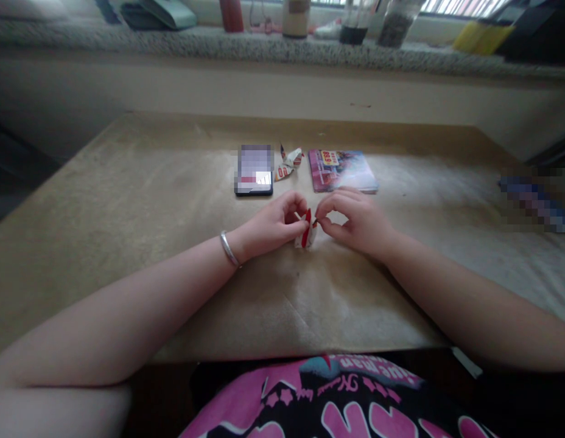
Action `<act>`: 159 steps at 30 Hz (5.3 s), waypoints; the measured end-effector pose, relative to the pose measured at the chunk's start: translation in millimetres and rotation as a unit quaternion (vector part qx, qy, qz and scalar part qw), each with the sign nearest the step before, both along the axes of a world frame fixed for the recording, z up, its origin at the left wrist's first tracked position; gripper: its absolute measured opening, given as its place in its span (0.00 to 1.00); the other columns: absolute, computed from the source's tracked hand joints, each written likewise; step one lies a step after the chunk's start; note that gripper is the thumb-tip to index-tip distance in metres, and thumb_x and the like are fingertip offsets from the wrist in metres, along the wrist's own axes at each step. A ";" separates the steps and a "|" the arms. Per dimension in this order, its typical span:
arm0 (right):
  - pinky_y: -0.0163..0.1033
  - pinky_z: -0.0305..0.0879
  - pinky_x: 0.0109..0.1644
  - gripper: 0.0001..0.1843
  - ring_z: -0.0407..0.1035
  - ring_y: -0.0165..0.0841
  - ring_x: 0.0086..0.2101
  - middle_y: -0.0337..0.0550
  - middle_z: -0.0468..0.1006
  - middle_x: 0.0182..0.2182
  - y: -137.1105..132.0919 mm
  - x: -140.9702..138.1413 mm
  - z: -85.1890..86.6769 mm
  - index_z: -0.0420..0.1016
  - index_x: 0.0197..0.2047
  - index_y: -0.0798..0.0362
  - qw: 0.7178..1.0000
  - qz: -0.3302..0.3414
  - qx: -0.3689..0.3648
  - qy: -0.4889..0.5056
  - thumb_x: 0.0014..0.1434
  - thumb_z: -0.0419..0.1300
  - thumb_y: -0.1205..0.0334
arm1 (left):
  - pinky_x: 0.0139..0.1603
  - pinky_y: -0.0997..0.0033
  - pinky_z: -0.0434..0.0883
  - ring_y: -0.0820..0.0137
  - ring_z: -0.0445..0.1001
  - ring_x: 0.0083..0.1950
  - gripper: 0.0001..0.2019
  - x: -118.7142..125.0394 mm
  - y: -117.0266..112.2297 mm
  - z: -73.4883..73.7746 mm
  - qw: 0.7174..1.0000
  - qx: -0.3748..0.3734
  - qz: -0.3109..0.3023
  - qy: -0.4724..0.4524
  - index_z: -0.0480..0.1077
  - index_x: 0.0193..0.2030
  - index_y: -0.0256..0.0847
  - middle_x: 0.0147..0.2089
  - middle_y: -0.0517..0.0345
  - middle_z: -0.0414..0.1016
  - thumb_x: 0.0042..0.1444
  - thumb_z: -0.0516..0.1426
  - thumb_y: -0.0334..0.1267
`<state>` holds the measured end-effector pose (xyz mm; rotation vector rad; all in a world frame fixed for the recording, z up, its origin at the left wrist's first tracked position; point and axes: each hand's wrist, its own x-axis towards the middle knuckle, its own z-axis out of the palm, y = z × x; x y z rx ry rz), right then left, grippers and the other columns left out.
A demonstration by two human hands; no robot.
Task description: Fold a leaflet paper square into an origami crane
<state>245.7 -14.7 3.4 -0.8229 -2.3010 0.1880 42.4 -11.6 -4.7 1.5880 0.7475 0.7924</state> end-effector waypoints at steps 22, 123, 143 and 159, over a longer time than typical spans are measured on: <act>0.41 0.65 0.38 0.04 0.68 0.34 0.33 0.41 0.73 0.29 -4.0 -5.4 0.2 0.70 0.31 0.48 0.997 -0.044 0.035 0.051 0.58 0.59 0.65 | 0.31 0.79 0.70 0.78 0.72 0.29 0.03 6.3 -5.3 6.9 0.998 -0.027 0.054 -0.015 0.67 0.36 0.35 0.30 0.60 0.73 0.54 0.57 0.29; 0.34 0.54 0.27 0.10 0.56 0.26 0.23 0.33 0.63 0.21 -6.2 -21.0 -12.6 0.64 0.26 0.51 0.953 -0.084 -0.274 0.100 0.51 0.61 0.59 | 0.31 0.78 0.68 0.76 0.70 0.29 0.12 1.9 -3.1 6.3 0.993 0.026 0.110 0.038 0.73 0.38 0.35 0.31 0.58 0.74 0.56 0.60 0.44; 0.35 0.55 0.28 0.12 0.58 0.27 0.24 0.32 0.65 0.22 -0.8 -16.6 -17.0 0.64 0.30 0.51 0.935 -0.088 -0.313 0.139 0.51 0.63 0.55 | 0.40 0.75 0.70 0.77 0.74 0.35 0.08 1.8 3.9 -1.1 0.994 0.017 0.105 0.010 0.70 0.39 0.34 0.35 0.59 0.75 0.51 0.61 0.29; 0.37 0.56 0.31 0.14 0.60 0.28 0.24 0.36 0.70 0.22 3.8 -11.2 -15.8 0.70 0.30 0.52 0.908 -0.064 -0.375 0.174 0.49 0.64 0.51 | 0.39 0.76 0.71 0.76 0.77 0.35 0.12 0.6 8.9 -7.2 0.997 0.033 0.063 -0.019 0.69 0.44 0.36 0.34 0.60 0.78 0.52 0.61 0.29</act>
